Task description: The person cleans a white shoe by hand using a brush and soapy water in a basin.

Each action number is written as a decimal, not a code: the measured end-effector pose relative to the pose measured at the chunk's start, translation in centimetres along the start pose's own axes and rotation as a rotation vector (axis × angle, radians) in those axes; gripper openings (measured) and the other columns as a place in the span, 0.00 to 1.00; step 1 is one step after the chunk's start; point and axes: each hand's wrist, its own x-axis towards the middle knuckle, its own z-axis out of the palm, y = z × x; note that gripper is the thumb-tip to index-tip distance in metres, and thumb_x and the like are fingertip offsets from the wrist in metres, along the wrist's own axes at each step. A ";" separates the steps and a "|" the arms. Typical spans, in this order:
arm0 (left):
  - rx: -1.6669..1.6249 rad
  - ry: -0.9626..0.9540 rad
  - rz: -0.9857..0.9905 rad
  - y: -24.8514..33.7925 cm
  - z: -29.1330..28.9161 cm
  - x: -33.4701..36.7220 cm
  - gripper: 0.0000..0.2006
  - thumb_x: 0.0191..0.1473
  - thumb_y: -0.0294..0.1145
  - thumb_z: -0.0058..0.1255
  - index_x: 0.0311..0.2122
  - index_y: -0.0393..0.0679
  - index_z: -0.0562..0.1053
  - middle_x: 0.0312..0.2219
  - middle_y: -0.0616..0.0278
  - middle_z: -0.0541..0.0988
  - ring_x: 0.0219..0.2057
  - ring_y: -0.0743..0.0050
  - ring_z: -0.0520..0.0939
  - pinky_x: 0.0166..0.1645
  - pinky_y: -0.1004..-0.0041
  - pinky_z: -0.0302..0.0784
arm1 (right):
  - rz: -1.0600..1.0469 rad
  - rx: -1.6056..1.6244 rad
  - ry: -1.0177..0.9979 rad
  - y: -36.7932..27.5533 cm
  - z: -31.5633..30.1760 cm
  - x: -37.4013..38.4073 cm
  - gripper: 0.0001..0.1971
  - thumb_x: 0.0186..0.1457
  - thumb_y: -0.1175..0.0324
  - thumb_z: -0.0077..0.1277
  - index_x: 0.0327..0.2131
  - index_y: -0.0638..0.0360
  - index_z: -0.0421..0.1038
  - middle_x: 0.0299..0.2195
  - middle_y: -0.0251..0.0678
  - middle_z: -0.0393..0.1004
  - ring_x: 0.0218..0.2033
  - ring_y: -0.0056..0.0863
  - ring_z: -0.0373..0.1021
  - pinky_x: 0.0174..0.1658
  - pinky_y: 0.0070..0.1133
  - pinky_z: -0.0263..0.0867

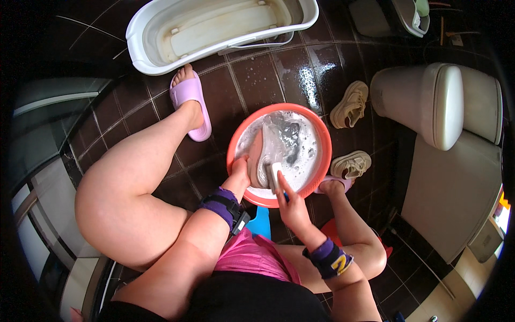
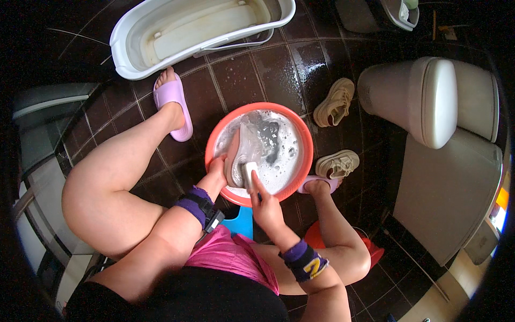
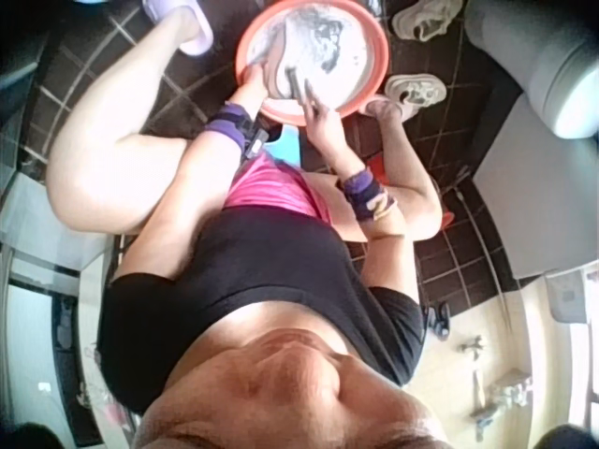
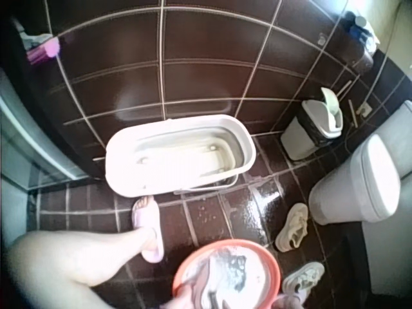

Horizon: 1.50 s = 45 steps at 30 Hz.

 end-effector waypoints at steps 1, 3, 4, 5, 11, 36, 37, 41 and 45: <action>0.002 -0.003 -0.004 -0.2 0.3 -0.1 0.22 0.58 0.38 0.38 0.54 0.36 0.64 0.49 0.50 0.72 0.48 0.52 0.74 0.53 0.60 0.69 | 0.026 -0.049 -0.027 -0.6 0.1 -0.7 0.24 0.60 0.70 0.44 0.60 0.51 0.58 0.43 0.58 0.71 0.45 0.46 0.71 0.45 0.27 0.66; -0.077 -0.043 -0.059 -0.6 0.7 -0.2 0.23 0.58 0.39 0.38 0.56 0.36 0.62 0.49 0.49 0.71 0.49 0.51 0.73 0.54 0.58 0.68 | -0.007 -0.046 0.000 -0.9 0.6 1.0 0.24 0.60 0.70 0.45 0.60 0.50 0.58 0.41 0.59 0.72 0.44 0.48 0.71 0.44 0.29 0.67; -0.080 -0.059 -0.073 -0.8 1.1 -0.5 0.24 0.58 0.39 0.38 0.57 0.36 0.61 0.50 0.48 0.70 0.49 0.49 0.73 0.55 0.58 0.67 | -0.042 -0.046 0.027 -0.9 0.6 2.2 0.24 0.59 0.70 0.45 0.60 0.49 0.58 0.40 0.59 0.72 0.43 0.51 0.71 0.43 0.30 0.67; -0.080 -0.062 -0.070 -1.0 1.3 -0.4 0.24 0.58 0.39 0.38 0.57 0.36 0.61 0.50 0.48 0.70 0.49 0.49 0.73 0.55 0.58 0.67 | -0.032 -0.072 0.040 -0.6 0.8 3.8 0.24 0.59 0.66 0.45 0.59 0.46 0.59 0.35 0.59 0.73 0.39 0.53 0.71 0.40 0.33 0.67; -0.031 0.105 0.039 -0.7 0.3 -0.4 0.28 0.56 0.43 0.44 0.59 0.37 0.60 0.52 0.48 0.69 0.52 0.51 0.71 0.56 0.60 0.66 | -0.038 -0.179 0.201 -0.1 2.0 12.8 0.22 0.60 0.59 0.42 0.59 0.41 0.61 0.29 0.57 0.74 0.32 0.54 0.72 0.38 0.38 0.68; -0.127 -0.224 -0.123 -3.9 6.2 -7.2 0.32 0.55 0.64 0.39 0.57 0.52 0.63 0.53 0.57 0.69 0.50 0.57 0.72 0.49 0.53 0.71 | 0.024 -0.514 0.209 -2.0 1.2 4.7 0.20 0.61 0.54 0.39 0.56 0.34 0.63 0.27 0.56 0.74 0.31 0.52 0.72 0.35 0.40 0.68; -0.154 -0.294 -0.085 -3.8 5.0 -5.9 0.34 0.54 0.68 0.35 0.56 0.54 0.66 0.52 0.61 0.70 0.52 0.60 0.71 0.53 0.54 0.68 | 0.018 -0.509 0.191 -2.7 2.0 3.9 0.20 0.61 0.54 0.39 0.56 0.34 0.63 0.27 0.56 0.74 0.31 0.52 0.72 0.35 0.40 0.68; -0.270 -0.284 -0.034 -3.1 2.3 -2.4 0.33 0.58 0.65 0.31 0.53 0.46 0.67 0.48 0.58 0.73 0.48 0.57 0.74 0.51 0.54 0.71 | -0.172 -0.397 0.097 -2.8 3.2 -2.1 0.21 0.60 0.59 0.44 0.57 0.36 0.63 0.27 0.54 0.74 0.32 0.52 0.73 0.34 0.39 0.68; -0.203 -0.250 0.064 -2.8 2.8 -3.8 0.29 0.60 0.59 0.30 0.51 0.44 0.68 0.46 0.57 0.75 0.45 0.55 0.75 0.51 0.54 0.71 | -0.146 -0.465 0.137 -3.3 4.2 -0.3 0.20 0.60 0.58 0.43 0.57 0.36 0.63 0.25 0.54 0.74 0.28 0.53 0.72 0.32 0.40 0.68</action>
